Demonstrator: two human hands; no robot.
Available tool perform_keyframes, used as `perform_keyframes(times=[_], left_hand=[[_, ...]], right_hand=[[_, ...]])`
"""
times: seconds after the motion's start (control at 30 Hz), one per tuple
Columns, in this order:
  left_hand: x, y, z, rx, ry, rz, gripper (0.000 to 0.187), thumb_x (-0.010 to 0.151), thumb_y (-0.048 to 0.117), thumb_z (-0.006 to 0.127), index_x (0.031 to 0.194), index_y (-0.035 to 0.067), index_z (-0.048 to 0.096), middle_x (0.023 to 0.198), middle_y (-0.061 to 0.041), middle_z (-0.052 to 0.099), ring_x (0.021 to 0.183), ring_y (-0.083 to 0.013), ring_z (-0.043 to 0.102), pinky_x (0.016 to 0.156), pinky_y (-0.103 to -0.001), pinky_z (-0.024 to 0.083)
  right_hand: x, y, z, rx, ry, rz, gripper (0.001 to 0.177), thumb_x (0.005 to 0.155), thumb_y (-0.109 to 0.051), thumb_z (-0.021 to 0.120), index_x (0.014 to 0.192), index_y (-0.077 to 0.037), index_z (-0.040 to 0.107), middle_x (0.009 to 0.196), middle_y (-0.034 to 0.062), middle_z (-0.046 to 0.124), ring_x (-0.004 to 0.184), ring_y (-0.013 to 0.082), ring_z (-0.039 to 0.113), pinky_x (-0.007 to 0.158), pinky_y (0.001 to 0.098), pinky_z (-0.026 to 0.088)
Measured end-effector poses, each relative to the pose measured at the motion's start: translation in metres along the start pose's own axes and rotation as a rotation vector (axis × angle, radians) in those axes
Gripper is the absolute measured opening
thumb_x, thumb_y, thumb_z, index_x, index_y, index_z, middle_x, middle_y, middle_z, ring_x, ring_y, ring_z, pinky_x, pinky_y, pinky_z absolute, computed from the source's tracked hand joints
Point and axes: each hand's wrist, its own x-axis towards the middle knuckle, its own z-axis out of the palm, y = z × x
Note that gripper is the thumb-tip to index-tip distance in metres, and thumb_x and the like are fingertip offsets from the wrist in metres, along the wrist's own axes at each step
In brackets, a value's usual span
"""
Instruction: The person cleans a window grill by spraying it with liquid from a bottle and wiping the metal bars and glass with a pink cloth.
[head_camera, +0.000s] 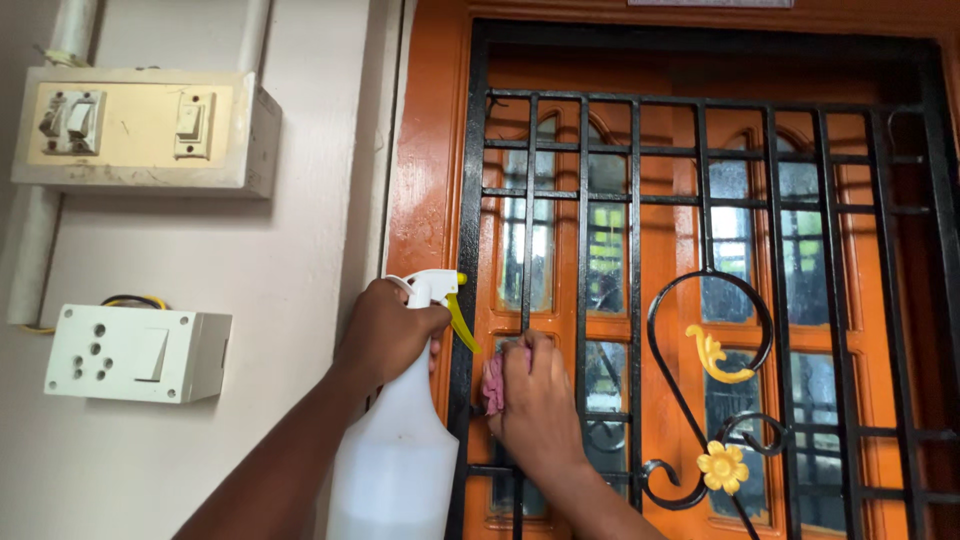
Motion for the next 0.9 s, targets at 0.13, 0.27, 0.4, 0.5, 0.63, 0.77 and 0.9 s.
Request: perform_keyframes(times=[0.13, 0.27, 0.4, 0.5, 0.63, 0.77, 0.9], left_hand=[[-0.002, 0.004, 0.0, 0.051, 0.05, -0.064, 0.019, 0.079, 0.006, 0.072, 0.088, -0.003, 0.058, 0.064, -0.012, 0.068, 0.05, -0.0207, 0.066, 0.048, -0.036, 0.055], [-0.003, 0.003, 0.0, 0.056, 0.024, -0.049, 0.017, 0.079, 0.007, 0.071, 0.087, -0.004, 0.06, 0.064, -0.012, 0.068, 0.049, -0.0206, 0.066, 0.047, -0.036, 0.055], [-0.001, 0.002, -0.001, 0.038, 0.023, -0.049, 0.015, 0.078, 0.006, 0.07, 0.087, -0.003, 0.061, 0.064, -0.011, 0.068, 0.049, -0.0196, 0.065, 0.048, -0.036, 0.055], [-0.001, 0.001, -0.001, 0.024, 0.024, -0.034, 0.016, 0.078, 0.005, 0.07, 0.086, -0.004, 0.06, 0.063, -0.011, 0.067, 0.048, -0.0202, 0.064, 0.046, -0.037, 0.055], [0.0, 0.0, -0.002, 0.009, 0.008, 0.011, 0.015, 0.078, 0.005, 0.07, 0.085, -0.006, 0.062, 0.063, -0.011, 0.067, 0.048, -0.0199, 0.065, 0.046, -0.036, 0.055], [0.002, 0.0, -0.002, 0.032, 0.038, -0.016, 0.021, 0.077, 0.006, 0.072, 0.086, -0.004, 0.057, 0.063, -0.012, 0.067, 0.049, -0.0209, 0.066, 0.047, -0.037, 0.055], [-0.001, 0.0, -0.002, 0.032, 0.041, -0.053, 0.02, 0.077, 0.007, 0.072, 0.086, -0.003, 0.057, 0.064, -0.013, 0.067, 0.05, -0.0214, 0.066, 0.047, -0.037, 0.055]], right_hand=[[0.029, 0.006, 0.0, -0.038, 0.053, -0.072, 0.06, 0.07, -0.011, 0.08, 0.121, 0.005, 0.053, 0.127, 0.0325, 0.047, 0.112, 0.0493, 0.054, 0.09, 0.0544, 0.049], [0.093, 0.017, 0.0, -0.093, 0.079, -0.026, 0.044, 0.08, -0.014, 0.078, 0.114, 0.0, 0.054, 0.124, 0.0284, 0.048, 0.111, 0.0451, 0.055, 0.09, 0.0531, 0.051], [0.164, 0.021, -0.008, -0.152, 0.129, -0.023, 0.049, 0.082, -0.012, 0.077, 0.123, 0.0, 0.051, 0.126, 0.0248, 0.048, 0.106, 0.0412, 0.056, 0.085, 0.0539, 0.051], [0.198, 0.016, -0.01, -0.269, 0.081, 0.051, 0.052, 0.076, -0.016, 0.082, 0.117, -0.003, 0.052, 0.123, 0.0225, 0.048, 0.111, 0.0426, 0.054, 0.086, 0.0538, 0.05], [0.191, 0.015, -0.008, -0.305, 0.057, 0.065, 0.059, 0.073, -0.012, 0.082, 0.123, -0.005, 0.051, 0.123, 0.0214, 0.047, 0.11, 0.0415, 0.054, 0.085, 0.0525, 0.051], [0.158, 0.017, -0.003, -0.171, 0.175, 0.008, 0.054, 0.073, -0.012, 0.079, 0.119, -0.002, 0.052, 0.123, 0.0253, 0.047, 0.107, 0.0456, 0.053, 0.086, 0.0544, 0.05], [0.095, 0.011, 0.002, -0.033, 0.214, -0.042, 0.035, 0.088, -0.013, 0.073, 0.114, -0.002, 0.052, 0.122, 0.0276, 0.048, 0.108, 0.0477, 0.055, 0.089, 0.0545, 0.05]])
